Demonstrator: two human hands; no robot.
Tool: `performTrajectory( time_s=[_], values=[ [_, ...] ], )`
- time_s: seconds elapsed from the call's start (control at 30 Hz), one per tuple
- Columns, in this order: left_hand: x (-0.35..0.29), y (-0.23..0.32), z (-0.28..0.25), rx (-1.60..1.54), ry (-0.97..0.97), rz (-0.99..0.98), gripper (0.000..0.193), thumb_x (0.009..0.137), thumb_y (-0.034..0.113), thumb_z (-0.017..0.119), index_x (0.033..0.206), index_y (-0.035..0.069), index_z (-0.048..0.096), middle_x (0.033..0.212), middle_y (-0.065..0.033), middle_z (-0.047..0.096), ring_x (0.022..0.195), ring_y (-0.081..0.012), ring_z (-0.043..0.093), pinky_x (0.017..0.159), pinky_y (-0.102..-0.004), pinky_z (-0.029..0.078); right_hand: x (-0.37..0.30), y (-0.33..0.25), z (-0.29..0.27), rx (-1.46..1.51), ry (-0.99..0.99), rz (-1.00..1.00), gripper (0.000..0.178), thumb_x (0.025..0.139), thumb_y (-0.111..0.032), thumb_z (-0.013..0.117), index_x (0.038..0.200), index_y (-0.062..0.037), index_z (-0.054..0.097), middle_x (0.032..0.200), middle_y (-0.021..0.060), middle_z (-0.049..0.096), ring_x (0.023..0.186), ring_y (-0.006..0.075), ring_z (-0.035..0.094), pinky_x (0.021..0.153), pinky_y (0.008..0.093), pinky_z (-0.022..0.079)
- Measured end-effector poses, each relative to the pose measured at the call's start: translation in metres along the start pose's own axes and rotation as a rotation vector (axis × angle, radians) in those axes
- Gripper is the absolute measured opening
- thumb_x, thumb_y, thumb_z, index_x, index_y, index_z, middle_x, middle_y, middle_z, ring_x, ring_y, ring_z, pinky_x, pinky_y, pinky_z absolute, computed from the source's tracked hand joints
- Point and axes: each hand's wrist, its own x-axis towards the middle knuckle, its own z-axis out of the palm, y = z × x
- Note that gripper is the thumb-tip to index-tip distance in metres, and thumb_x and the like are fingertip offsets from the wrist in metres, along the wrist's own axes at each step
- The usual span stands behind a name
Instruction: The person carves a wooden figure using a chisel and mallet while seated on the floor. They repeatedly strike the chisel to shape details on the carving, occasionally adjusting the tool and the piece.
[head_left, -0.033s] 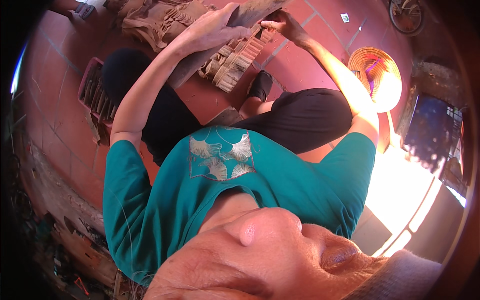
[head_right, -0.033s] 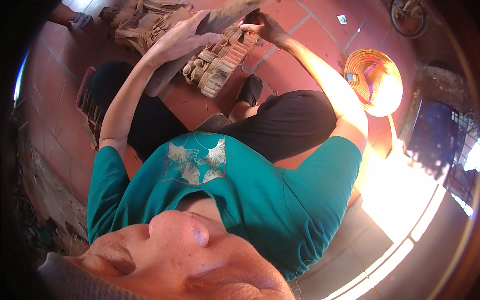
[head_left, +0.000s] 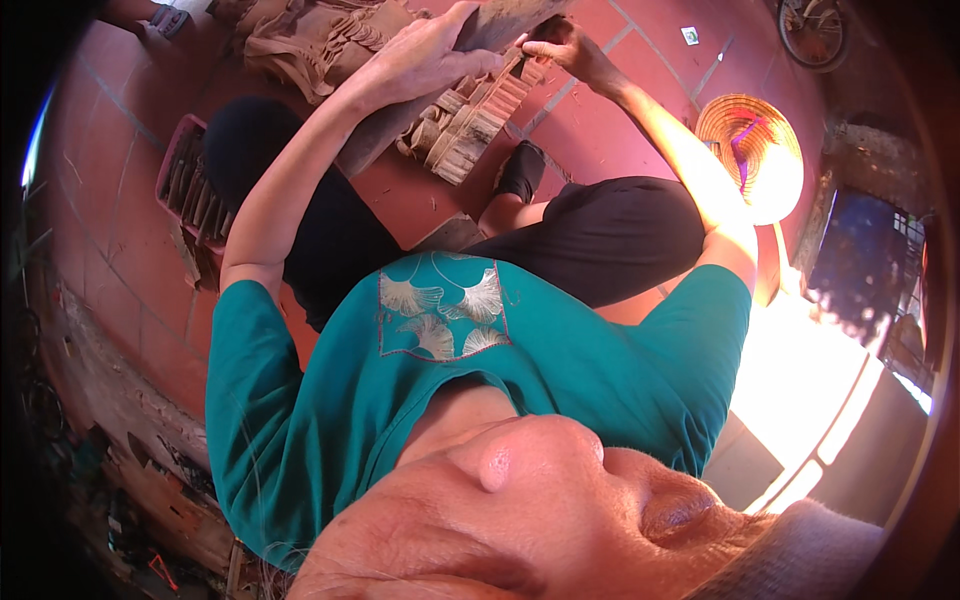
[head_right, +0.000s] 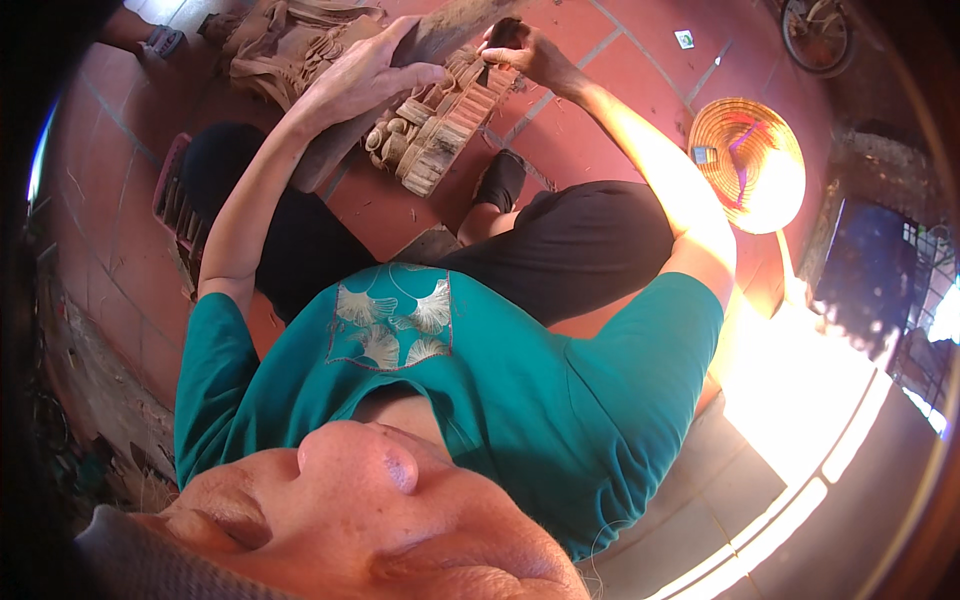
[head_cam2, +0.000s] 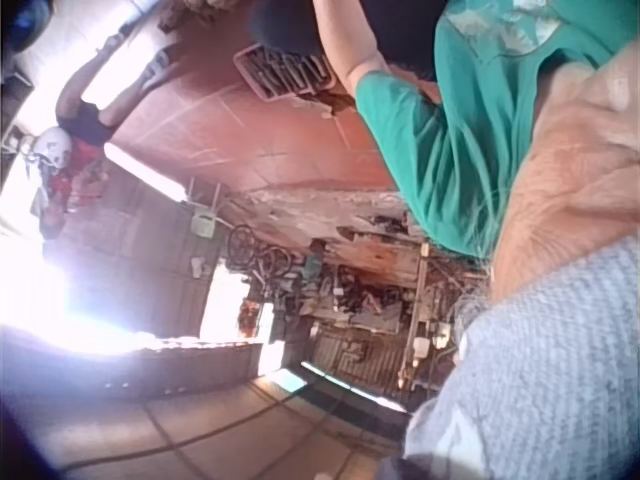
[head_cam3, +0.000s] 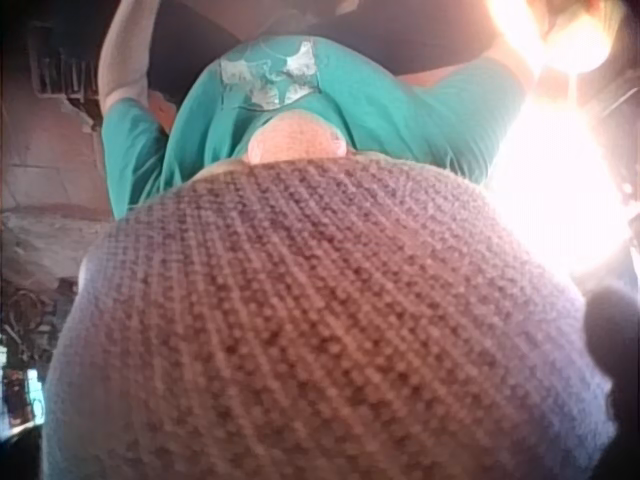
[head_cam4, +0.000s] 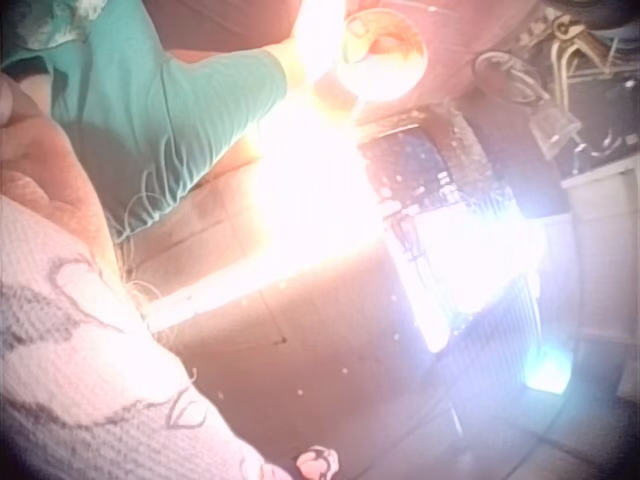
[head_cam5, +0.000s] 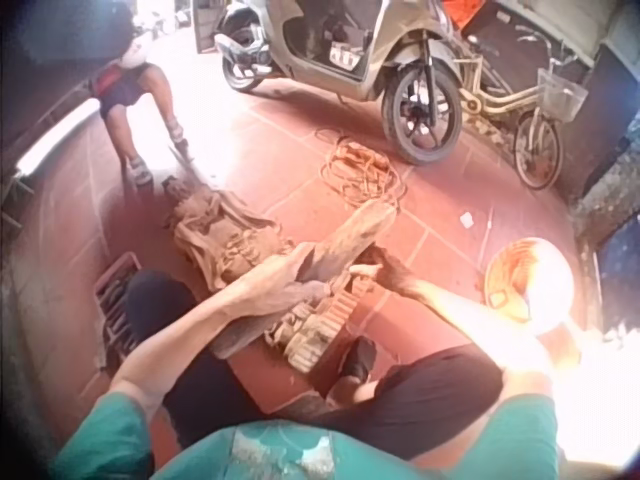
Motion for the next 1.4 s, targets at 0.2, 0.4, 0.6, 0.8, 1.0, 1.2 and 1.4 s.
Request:
performTrajectory(
  time_s=[0.2, 0.4, 0.6, 0.8, 1.0, 1.2, 1.4],
  values=[
    [-0.003, 0.029, -0.028, -0.140, -0.053, -0.087, 0.075, 0.090, 0.043, 0.069, 0.146, 0.001, 0.041, 0.117, -0.0275, 0.067, 0.110, -0.0380, 0.066, 0.096, -0.0424, 0.050, -0.006, 0.011, -0.015, 0.065, 0.000, 0.057, 0.025, 0.097, -0.019, 0.068, 0.116, -0.0035, 0.061, 0.110, 0.0062, 0.072, 0.100, 0.0138, 0.066, 0.085, 0.0302, 0.053],
    [-0.001, 0.010, -0.001, -0.076, 0.089, -0.004, 0.072, 0.090, 0.043, 0.069, 0.142, 0.001, 0.044, 0.109, -0.0260, 0.068, 0.103, -0.0368, 0.067, 0.090, -0.0433, 0.050, -0.006, 0.008, -0.004, 0.124, -0.013, -0.029, 0.030, 0.097, -0.018, 0.069, 0.120, -0.0018, 0.060, 0.114, 0.0093, 0.072, 0.107, 0.0163, 0.066, 0.091, 0.0312, 0.053],
    [0.010, -0.008, 0.011, 0.027, -0.062, 0.014, 0.075, 0.091, 0.052, 0.066, 0.144, 0.004, 0.044, 0.109, -0.0275, 0.068, 0.100, -0.0395, 0.068, 0.087, -0.0462, 0.050, -0.007, -0.006, -0.006, -0.139, -0.002, 0.105, 0.036, 0.095, -0.020, 0.071, 0.126, -0.0019, 0.062, 0.115, 0.0108, 0.071, 0.105, 0.0178, 0.066, 0.093, 0.0328, 0.052],
    [0.002, 0.006, 0.016, -0.077, 0.176, 0.109, 0.077, 0.092, 0.054, 0.065, 0.150, 0.010, 0.040, 0.111, -0.0289, 0.068, 0.103, -0.0407, 0.068, 0.087, -0.0456, 0.051, -0.008, -0.002, -0.006, -0.026, -0.002, -0.001, 0.031, 0.095, -0.027, 0.072, 0.114, -0.0031, 0.067, 0.109, 0.0071, 0.072, 0.098, 0.0163, 0.067, 0.086, 0.0324, 0.055],
    [0.008, -0.014, 0.018, 0.080, -0.011, 0.099, 0.064, 0.091, 0.050, 0.066, 0.125, -0.002, 0.050, 0.092, -0.0247, 0.067, 0.091, -0.0371, 0.068, 0.082, -0.0464, 0.050, -0.009, -0.006, -0.013, -0.107, 0.000, 0.149, 0.033, 0.096, -0.024, 0.070, 0.118, 0.0001, 0.069, 0.108, 0.0084, 0.074, 0.091, 0.0162, 0.068, 0.081, 0.0317, 0.055],
    [0.000, -0.004, 0.014, -0.103, 0.002, 0.062, 0.075, 0.091, 0.053, 0.067, 0.140, 0.000, 0.047, 0.094, -0.0211, 0.068, 0.090, -0.0310, 0.068, 0.081, -0.0448, 0.050, -0.024, 0.011, -0.019, 0.094, 0.014, -0.023, 0.024, 0.095, -0.018, 0.071, 0.114, -0.0040, 0.065, 0.109, 0.0060, 0.073, 0.098, 0.0144, 0.067, 0.085, 0.0313, 0.056],
    [0.001, -0.002, 0.024, 0.008, 0.096, 0.156, 0.075, 0.091, 0.052, 0.067, 0.140, 0.000, 0.046, 0.101, -0.0247, 0.069, 0.096, -0.0365, 0.068, 0.085, -0.0459, 0.050, -0.019, -0.007, -0.011, 0.012, -0.039, 0.026, 0.025, 0.096, -0.018, 0.071, 0.115, -0.0026, 0.067, 0.109, 0.0066, 0.072, 0.100, 0.0146, 0.067, 0.087, 0.0324, 0.055]
  ],
)
